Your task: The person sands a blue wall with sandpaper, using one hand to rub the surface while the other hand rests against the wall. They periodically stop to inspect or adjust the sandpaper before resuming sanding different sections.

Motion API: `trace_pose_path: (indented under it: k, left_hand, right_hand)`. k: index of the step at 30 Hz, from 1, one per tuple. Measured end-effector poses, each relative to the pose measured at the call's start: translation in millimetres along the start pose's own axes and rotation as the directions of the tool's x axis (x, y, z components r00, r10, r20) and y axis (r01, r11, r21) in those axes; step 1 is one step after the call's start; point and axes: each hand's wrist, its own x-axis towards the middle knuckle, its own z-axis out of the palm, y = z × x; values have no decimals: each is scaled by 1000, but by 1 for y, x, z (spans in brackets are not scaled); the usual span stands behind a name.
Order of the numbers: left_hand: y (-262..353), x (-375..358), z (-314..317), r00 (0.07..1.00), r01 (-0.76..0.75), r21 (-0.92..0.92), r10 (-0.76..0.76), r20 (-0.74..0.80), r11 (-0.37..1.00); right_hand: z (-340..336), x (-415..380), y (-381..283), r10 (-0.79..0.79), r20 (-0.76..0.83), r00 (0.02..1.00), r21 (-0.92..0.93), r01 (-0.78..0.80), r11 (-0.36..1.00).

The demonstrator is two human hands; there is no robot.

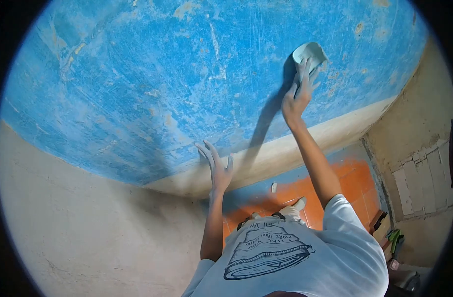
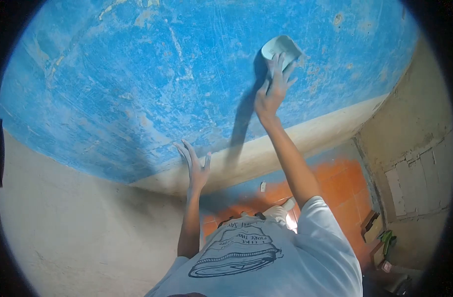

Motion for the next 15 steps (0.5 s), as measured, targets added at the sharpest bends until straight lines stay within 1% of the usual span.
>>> trace_pose_path:
  k: [2, 3, 4, 5, 6, 7, 8, 9, 11, 12, 13, 14, 15]
  left_hand:
    - [10, -1, 4, 999, 29, -182, -31, -9, 983]
    - [16, -1, 6, 999, 40, -271, -44, -7, 962]
    - [25, 0, 3, 1000, 30, -224, -29, 7, 974]
    - [36, 2, 0, 1000, 20, -175, -17, 18, 984]
    - [41, 0, -1, 999, 15, -126, -11, 31, 992]
    - [41, -3, 5, 990, 128, -304, -104, 93, 944]
    - [41, -7, 11, 968, 245, -466, -189, 164, 850]
    - [42, -12, 16, 935, 355, -602, -260, 243, 715]
    - [44, -21, 26, 848, 516, -781, -335, 410, 351]
    - [46, -22, 30, 804, 558, -817, -334, 491, 142]
    - [48, -23, 34, 784, 595, -796, -295, 547, 106]
    - [57, -23, 33, 775, 600, -798, -280, 566, 50]
    - [69, -23, 32, 769, 603, -798, -261, 583, -5]
  right_hand:
    - [-4, -15, -33, -47, 96, 994, 17, 46, 999]
    - [-18, -14, -64, -275, 286, 918, 103, 256, 961]
    - [-27, -28, -79, -316, 400, 861, 175, 267, 948]
    - [-36, -38, -88, -194, 539, 820, 208, 93, 974]
    - [-44, -49, -97, -65, 659, 749, 193, -84, 978]
    - [-52, -55, -104, 209, 781, 588, 69, -414, 908]
    - [-57, -66, -105, 308, 827, 471, 47, -603, 796]
    - [-63, -78, -105, 400, 851, 341, 0, -761, 649]
    - [-71, -106, -97, 385, 841, 379, 196, -878, 437]
    - [-76, -110, -99, 385, 831, 402, 286, -902, 323]
    - [-82, -112, -101, 398, 811, 430, 368, -902, 225]
    - [-89, -110, -103, 416, 787, 455, 445, -886, 126]
    - [-96, -109, -101, 417, 809, 414, 431, -900, 59]
